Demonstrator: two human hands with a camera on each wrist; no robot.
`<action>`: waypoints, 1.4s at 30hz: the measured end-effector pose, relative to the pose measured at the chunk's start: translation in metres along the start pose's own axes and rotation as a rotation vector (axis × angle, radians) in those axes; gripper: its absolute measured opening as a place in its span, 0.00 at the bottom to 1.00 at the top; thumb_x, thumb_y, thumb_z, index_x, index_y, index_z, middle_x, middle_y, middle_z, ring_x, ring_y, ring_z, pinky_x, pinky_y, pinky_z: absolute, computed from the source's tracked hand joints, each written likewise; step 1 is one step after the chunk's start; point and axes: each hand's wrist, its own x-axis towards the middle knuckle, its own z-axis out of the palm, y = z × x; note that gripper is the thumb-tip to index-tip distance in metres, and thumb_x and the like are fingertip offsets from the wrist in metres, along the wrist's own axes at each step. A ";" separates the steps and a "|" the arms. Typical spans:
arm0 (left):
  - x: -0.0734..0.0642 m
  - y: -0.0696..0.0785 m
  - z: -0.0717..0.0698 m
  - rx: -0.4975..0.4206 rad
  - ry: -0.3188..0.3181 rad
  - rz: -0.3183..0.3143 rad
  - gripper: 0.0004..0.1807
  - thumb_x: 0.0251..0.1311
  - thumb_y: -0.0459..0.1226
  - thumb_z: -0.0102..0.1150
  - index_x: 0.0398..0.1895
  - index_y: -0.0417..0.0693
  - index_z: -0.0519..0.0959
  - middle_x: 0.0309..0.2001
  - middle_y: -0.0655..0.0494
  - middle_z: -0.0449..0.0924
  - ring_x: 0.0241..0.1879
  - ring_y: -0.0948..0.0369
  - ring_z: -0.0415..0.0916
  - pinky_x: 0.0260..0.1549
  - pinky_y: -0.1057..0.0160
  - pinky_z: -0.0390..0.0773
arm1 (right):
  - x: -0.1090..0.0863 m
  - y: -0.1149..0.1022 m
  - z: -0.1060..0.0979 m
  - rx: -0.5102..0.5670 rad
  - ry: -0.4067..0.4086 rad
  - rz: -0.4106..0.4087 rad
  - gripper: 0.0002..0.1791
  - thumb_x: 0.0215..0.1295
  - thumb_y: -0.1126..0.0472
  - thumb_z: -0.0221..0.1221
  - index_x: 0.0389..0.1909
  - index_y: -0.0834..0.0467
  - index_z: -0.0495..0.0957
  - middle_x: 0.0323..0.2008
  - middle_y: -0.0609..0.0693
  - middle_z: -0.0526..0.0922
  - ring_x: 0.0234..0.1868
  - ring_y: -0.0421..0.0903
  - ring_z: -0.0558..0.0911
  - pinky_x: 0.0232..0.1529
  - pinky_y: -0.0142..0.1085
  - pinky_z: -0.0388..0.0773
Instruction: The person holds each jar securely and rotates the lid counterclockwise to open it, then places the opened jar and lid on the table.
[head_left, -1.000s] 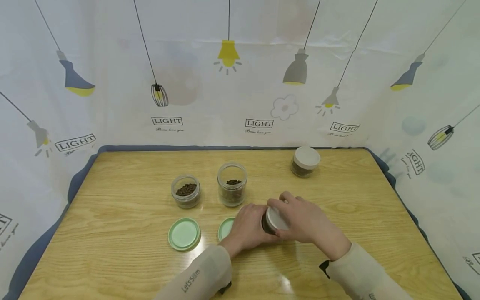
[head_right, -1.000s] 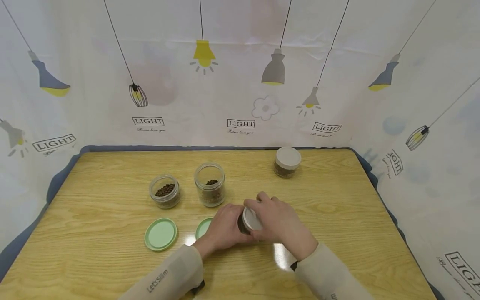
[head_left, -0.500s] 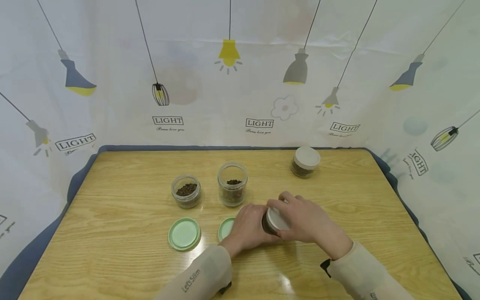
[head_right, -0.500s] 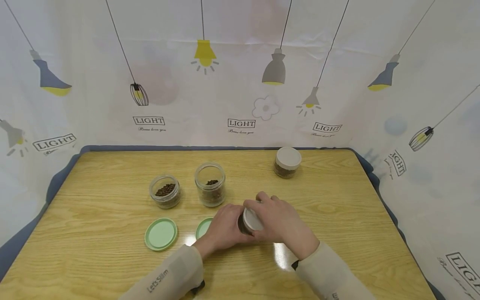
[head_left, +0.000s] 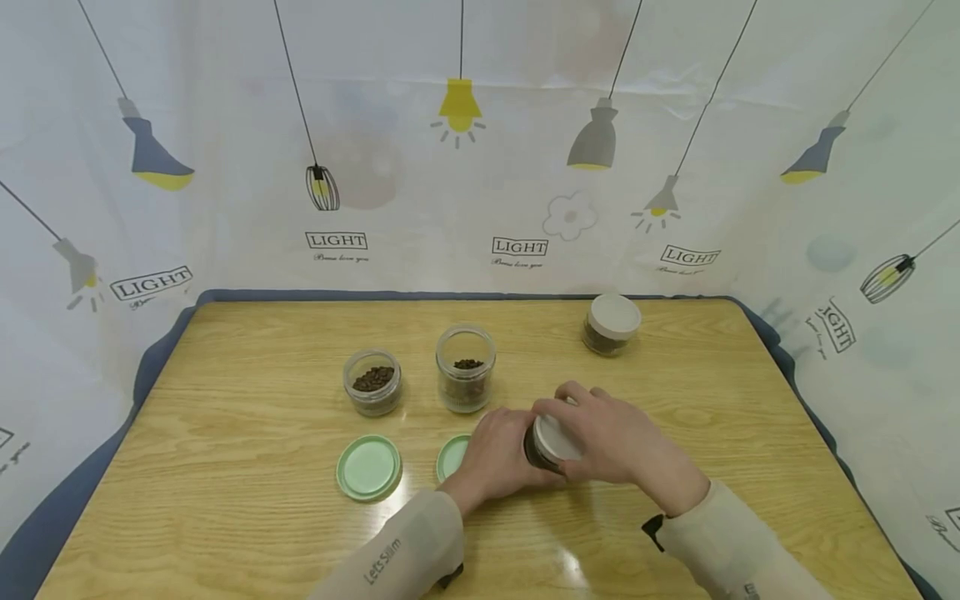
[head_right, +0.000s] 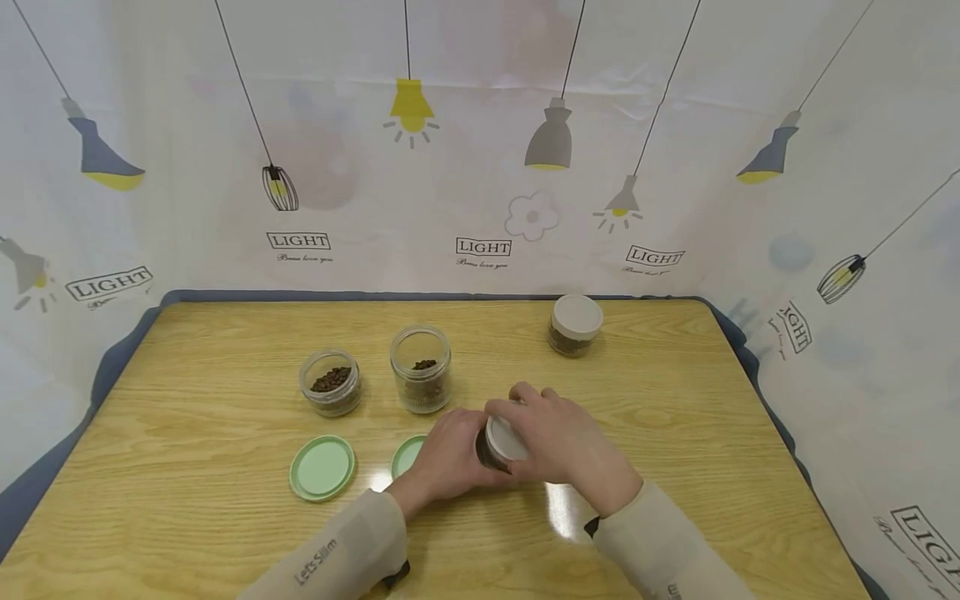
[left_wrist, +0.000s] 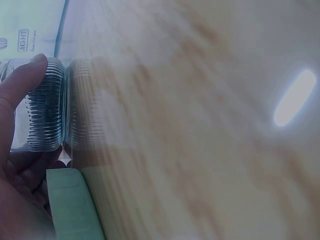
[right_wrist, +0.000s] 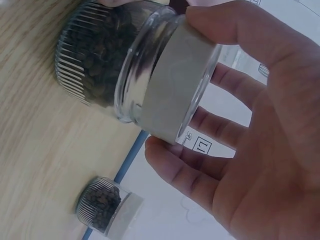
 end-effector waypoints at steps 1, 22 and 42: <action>0.000 0.000 0.000 -0.003 -0.002 0.001 0.38 0.35 0.67 0.72 0.50 0.62 0.77 0.41 0.70 0.81 0.41 0.67 0.72 0.54 0.62 0.71 | 0.000 0.000 -0.001 0.001 -0.001 -0.001 0.37 0.45 0.48 0.72 0.60 0.42 0.72 0.53 0.50 0.74 0.42 0.52 0.78 0.32 0.43 0.79; 0.002 -0.002 0.001 -0.016 -0.020 0.010 0.38 0.35 0.64 0.74 0.54 0.66 0.76 0.46 0.72 0.81 0.44 0.68 0.73 0.57 0.59 0.71 | -0.007 0.002 -0.021 -0.002 0.033 0.007 0.38 0.46 0.49 0.71 0.63 0.43 0.71 0.56 0.51 0.74 0.46 0.54 0.78 0.33 0.43 0.79; 0.008 0.002 0.000 -0.047 0.041 -0.037 0.41 0.36 0.67 0.71 0.57 0.67 0.75 0.45 0.70 0.82 0.43 0.65 0.75 0.51 0.59 0.74 | -0.023 0.008 -0.023 0.057 0.024 0.050 0.38 0.46 0.48 0.68 0.64 0.43 0.71 0.54 0.50 0.74 0.42 0.48 0.77 0.32 0.38 0.75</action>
